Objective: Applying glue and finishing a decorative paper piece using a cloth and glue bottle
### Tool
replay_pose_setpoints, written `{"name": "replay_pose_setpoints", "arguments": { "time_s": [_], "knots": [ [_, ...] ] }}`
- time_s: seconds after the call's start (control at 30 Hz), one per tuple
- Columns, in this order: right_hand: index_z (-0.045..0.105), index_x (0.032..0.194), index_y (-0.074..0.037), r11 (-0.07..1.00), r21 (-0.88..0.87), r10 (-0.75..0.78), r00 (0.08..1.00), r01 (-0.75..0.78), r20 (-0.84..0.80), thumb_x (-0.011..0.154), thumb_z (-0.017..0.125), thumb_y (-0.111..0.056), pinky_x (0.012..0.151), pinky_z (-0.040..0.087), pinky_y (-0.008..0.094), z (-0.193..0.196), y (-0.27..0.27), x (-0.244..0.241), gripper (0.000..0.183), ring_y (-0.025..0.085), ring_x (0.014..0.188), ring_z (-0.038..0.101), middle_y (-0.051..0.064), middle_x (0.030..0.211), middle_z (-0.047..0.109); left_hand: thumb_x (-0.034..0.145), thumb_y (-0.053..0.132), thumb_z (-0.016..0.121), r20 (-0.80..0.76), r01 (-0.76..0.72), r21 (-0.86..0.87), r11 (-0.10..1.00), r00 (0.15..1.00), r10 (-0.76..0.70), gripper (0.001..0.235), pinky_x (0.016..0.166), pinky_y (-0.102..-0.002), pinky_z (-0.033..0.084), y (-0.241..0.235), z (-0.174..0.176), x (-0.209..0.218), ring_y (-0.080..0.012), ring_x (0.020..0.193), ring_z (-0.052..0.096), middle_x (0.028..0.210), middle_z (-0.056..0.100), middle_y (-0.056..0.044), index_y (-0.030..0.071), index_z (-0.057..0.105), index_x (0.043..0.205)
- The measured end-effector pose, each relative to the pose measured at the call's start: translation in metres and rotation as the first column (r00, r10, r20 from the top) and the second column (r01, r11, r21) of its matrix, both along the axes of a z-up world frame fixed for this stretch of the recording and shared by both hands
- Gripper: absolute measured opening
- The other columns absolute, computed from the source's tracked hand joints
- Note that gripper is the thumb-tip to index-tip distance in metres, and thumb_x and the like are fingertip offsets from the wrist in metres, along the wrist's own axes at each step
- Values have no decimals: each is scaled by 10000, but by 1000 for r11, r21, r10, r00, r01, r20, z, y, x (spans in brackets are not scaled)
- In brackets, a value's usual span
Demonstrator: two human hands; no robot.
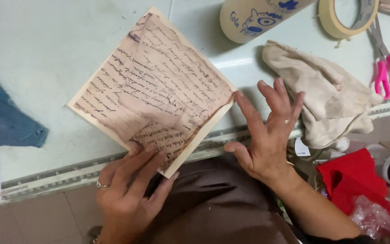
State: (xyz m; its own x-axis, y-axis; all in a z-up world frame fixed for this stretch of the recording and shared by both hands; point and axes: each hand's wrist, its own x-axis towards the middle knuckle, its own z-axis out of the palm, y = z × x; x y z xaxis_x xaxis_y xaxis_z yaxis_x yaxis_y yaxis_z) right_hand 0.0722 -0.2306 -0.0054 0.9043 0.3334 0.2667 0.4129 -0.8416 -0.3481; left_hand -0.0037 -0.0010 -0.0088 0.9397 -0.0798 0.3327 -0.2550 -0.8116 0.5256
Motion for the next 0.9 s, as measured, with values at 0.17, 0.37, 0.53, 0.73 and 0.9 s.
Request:
{"name": "replay_pose_setpoints", "arguments": {
  "time_s": [0.17,0.37,0.53,0.73,0.9],
  "knots": [
    [475,1296,-85,999,-46,14,1000,-14,-6,839,203,-657,1093,-6,594,1,5,1,781,419,1331,274,215,1328,378,756,274,770,28,-2,-8,1000,1000,2,319,890,-297,453,-1,2,2,-195,954,590,1066,620,-61,108,677,1011],
    [540,1215,-86,995,100,36,999,-33,-28,843,227,-629,1107,28,612,2,12,-10,729,389,1330,267,205,1305,375,760,287,765,20,-17,3,1000,1000,17,317,891,-298,448,-1,1,1,-193,950,606,1074,623,-53,129,668,1018],
    [530,1209,-104,975,221,6,1000,1,-31,896,221,-598,1133,29,677,2,9,-7,661,394,1371,221,174,1368,306,760,280,765,31,-8,-2,1000,999,8,322,890,-298,456,0,-1,0,-196,953,601,1077,610,-54,121,670,1023],
    [567,1147,-129,950,301,116,989,-83,-94,913,256,-563,1156,22,651,9,1,0,583,395,1401,175,168,1387,313,763,280,773,-1,7,34,999,1000,-7,315,907,-308,428,-1,-1,-1,-208,972,598,1124,575,-63,184,669,1044],
    [200,1408,-103,920,335,255,960,-203,-117,938,360,-508,1207,-27,510,5,-9,19,641,352,1422,269,190,1380,455,776,290,751,0,20,40,999,1000,-20,265,906,-303,418,0,0,-1,-213,988,584,1111,573,-63,207,683,1018]
  ]
}}
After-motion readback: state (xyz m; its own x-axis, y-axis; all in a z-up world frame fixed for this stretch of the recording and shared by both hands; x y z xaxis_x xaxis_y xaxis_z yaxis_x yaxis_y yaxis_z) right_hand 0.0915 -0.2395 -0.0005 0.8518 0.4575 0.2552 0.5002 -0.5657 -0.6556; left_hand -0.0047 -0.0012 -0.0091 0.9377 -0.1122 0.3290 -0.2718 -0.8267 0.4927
